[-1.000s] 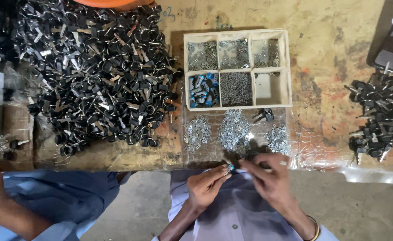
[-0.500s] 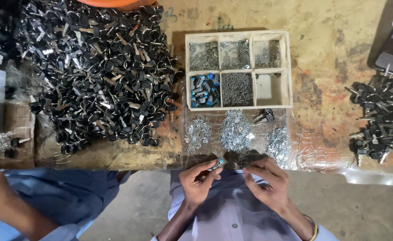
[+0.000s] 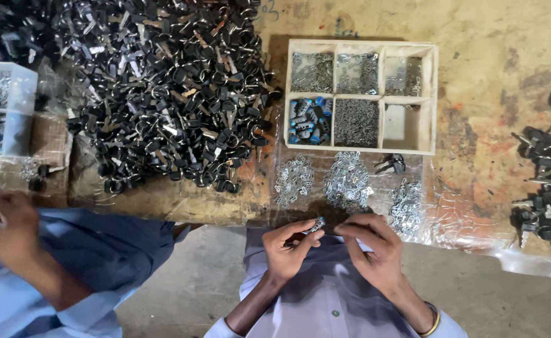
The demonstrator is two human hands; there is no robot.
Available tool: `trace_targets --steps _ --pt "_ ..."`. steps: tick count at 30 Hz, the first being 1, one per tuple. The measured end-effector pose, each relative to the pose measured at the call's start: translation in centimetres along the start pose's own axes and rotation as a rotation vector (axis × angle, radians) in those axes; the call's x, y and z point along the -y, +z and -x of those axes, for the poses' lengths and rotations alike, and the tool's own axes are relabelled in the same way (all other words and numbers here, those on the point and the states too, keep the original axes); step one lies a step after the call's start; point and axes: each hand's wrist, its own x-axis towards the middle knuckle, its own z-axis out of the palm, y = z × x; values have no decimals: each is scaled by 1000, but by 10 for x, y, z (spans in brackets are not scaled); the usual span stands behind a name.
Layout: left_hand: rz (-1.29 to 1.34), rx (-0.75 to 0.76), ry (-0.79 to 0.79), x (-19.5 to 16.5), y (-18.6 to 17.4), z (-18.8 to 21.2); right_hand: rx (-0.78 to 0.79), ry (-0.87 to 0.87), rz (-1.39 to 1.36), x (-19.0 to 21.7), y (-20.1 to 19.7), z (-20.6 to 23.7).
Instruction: The person picks small blue plastic component parts and metal screws from a compartment tray, fits them together by hand, and places the assembled units into an orange basket, repeating the assembly cycle continuously.
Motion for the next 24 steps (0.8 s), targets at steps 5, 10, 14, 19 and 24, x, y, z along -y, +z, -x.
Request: trace_targets --steps 5,10,14,19,24 --pt "-47 10 -15 -1 0 0 7 41 -80 5 8 -1" --pt "-50 13 -31 -4 0 -1 16 95 -146 3 13 0" --pt "-83 8 -15 -7 1 -1 60 72 -116 2 14 1" --pt "-186 17 61 -11 1 -2 126 -8 -33 5 11 -3" --pt "-261 13 84 -10 0 -1 51 6 -86 5 15 -3"
